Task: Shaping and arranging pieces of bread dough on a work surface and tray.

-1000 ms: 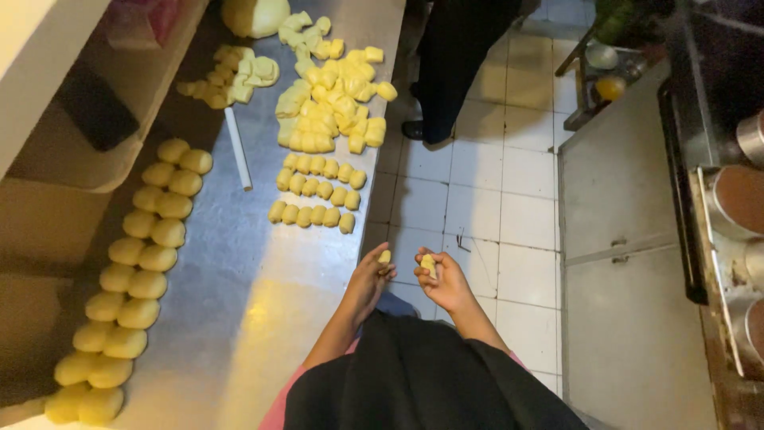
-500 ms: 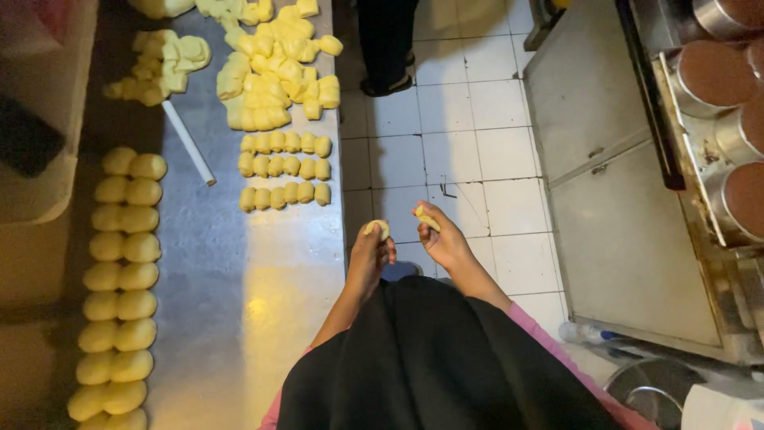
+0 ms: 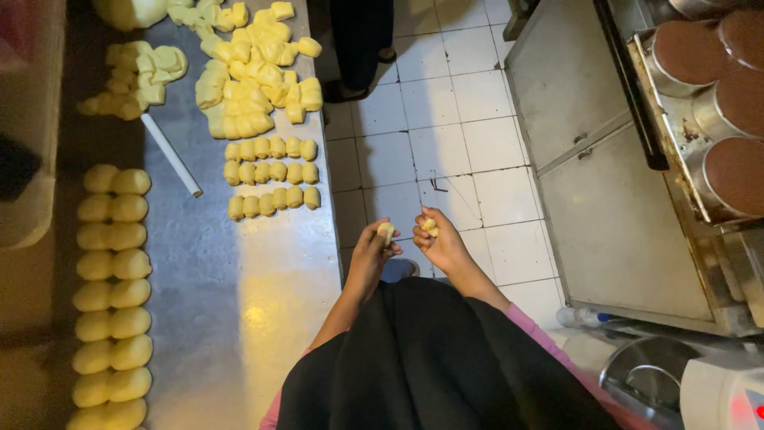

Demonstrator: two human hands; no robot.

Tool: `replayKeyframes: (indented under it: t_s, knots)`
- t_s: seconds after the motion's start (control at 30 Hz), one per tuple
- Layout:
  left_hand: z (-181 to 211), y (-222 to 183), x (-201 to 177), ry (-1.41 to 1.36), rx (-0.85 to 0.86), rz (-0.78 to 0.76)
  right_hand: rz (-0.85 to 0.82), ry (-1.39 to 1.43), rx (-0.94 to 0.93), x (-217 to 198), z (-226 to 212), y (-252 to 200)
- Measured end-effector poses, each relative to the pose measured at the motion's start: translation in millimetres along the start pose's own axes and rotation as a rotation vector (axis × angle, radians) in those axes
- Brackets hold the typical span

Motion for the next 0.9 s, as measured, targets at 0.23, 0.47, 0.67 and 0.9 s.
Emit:
replayKeyframes:
  t_s: [0.23,0.47,0.67,0.9]
  knots:
    - [-8,-5,-5,-0.007,-0.007,0.04,-0.017,-0.048,-0.032,1,3,-9]
    - [-5,-15,-7,0.018,0.042,0.052,0.009,-0.179,-0.017,10,6,-21]
    - [-9,-14,-20,-0.007,0.088,0.102,0.007,-0.168,-0.016,17,6,-27]
    - [-7,-8,-22,-0.043,0.117,0.125,-0.086,-0.149,-0.042,10,7,-17]
Point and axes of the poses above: each hand's wrist, its own y-axis towards the middle knuckle, its own x-axis out of the palm, z = x × y, the point moved 5 cm from there along y, towards the middle knuckle, and after that the axes turned 2 degrees about x, right-handed, at the moved point
